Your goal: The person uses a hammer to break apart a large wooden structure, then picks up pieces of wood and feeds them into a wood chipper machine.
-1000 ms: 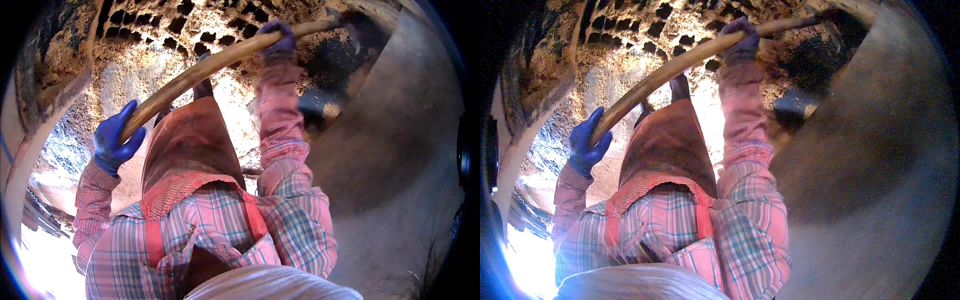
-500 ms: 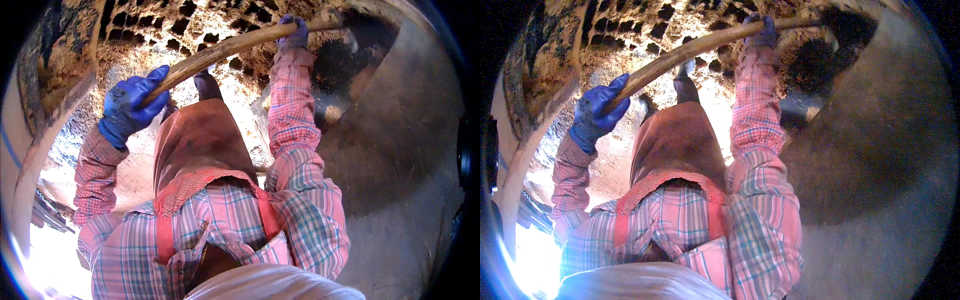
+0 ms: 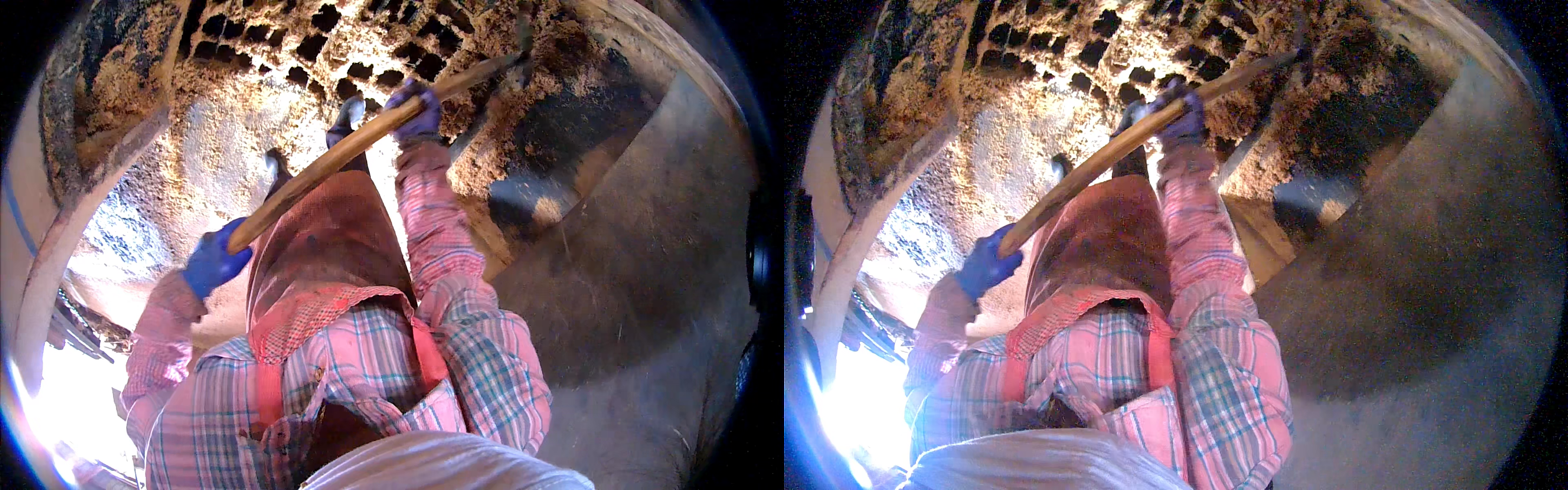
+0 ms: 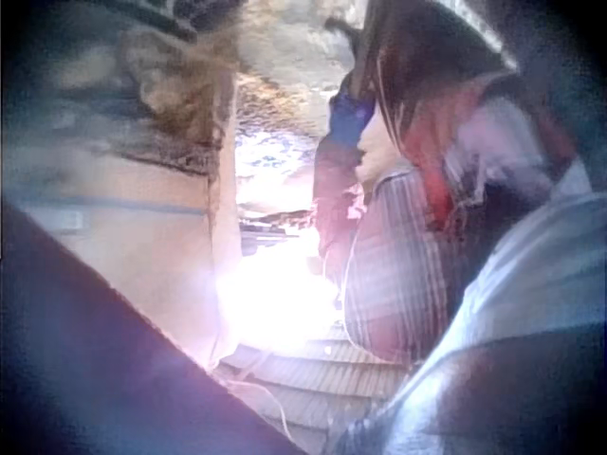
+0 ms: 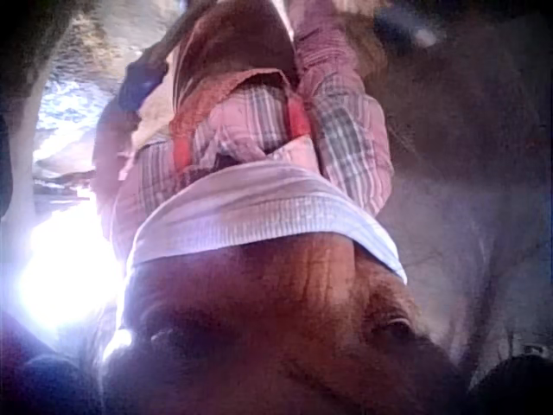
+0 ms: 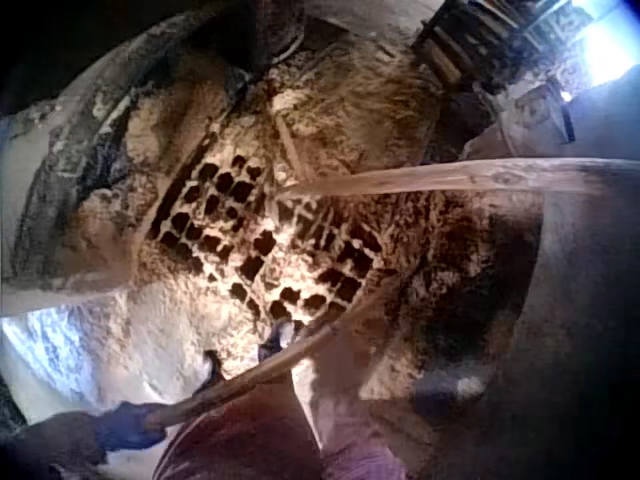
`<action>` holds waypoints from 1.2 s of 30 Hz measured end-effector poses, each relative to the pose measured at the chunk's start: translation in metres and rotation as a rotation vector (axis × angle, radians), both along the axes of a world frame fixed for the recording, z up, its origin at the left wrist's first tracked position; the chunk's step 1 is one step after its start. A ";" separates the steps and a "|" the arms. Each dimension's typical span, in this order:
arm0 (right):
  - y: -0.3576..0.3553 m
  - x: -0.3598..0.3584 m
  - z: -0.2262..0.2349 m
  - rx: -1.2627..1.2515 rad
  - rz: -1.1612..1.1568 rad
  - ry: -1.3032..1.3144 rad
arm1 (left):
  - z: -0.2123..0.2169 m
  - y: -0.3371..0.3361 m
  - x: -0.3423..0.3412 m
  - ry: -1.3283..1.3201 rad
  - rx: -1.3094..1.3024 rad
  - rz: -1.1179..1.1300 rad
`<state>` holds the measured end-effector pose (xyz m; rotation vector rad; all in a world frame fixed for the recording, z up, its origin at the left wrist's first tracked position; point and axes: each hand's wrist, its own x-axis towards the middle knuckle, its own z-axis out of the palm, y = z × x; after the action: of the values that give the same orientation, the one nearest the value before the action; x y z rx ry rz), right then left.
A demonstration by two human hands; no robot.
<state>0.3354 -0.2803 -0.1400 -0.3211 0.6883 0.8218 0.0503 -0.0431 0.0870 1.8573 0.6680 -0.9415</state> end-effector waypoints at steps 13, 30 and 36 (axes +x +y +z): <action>-0.035 0.308 -0.129 -0.723 0.461 -0.499 | -0.117 -0.065 0.290 0.008 -0.407 0.054; -0.074 0.104 -0.077 -0.835 0.326 -0.208 | -0.034 -0.091 0.124 0.320 -0.657 0.262; -0.068 -0.009 -0.076 -0.893 0.375 -0.119 | -0.040 -0.084 0.006 0.292 -0.687 0.141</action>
<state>0.3263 -0.3485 -0.2160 -1.3248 0.8691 0.7970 0.0566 -0.1271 0.0472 1.0680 0.5444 -1.1774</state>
